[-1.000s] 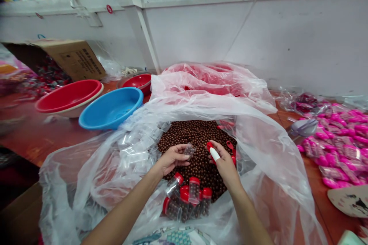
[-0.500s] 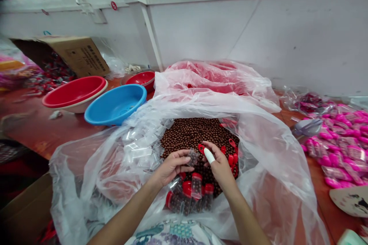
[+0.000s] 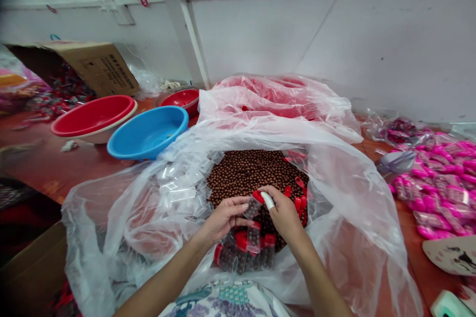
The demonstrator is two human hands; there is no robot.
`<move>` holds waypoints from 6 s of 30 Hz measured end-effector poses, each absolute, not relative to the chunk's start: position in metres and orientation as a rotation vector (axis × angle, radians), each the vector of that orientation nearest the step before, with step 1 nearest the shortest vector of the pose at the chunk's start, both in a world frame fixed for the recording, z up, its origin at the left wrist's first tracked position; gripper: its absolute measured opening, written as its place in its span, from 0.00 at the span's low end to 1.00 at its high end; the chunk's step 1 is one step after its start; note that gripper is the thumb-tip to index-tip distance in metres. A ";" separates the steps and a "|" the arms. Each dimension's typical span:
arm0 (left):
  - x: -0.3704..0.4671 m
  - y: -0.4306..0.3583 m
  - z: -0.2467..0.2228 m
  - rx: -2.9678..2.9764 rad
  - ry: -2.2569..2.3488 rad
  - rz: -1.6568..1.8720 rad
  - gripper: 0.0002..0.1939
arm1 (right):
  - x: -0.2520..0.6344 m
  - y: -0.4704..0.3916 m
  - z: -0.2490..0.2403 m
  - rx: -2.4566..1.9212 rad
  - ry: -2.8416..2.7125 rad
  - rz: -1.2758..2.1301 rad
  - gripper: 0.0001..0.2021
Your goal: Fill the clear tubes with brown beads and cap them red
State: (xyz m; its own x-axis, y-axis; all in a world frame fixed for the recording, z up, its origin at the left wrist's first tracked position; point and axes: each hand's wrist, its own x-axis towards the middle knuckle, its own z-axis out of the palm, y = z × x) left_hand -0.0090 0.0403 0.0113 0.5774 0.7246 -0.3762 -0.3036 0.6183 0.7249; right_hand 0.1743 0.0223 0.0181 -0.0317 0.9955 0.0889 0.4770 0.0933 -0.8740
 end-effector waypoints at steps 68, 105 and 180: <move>-0.002 0.051 0.045 0.294 0.766 0.737 0.18 | 0.183 0.021 -0.011 -1.748 -2.284 0.231 0.21; 0.011 0.030 0.030 0.692 0.949 0.872 0.29 | 0.139 0.007 0.033 -1.395 -2.140 0.296 0.32; 0.021 0.106 -0.038 1.364 1.057 0.702 0.24 | 0.204 -0.012 -0.030 -1.437 -0.849 1.086 0.26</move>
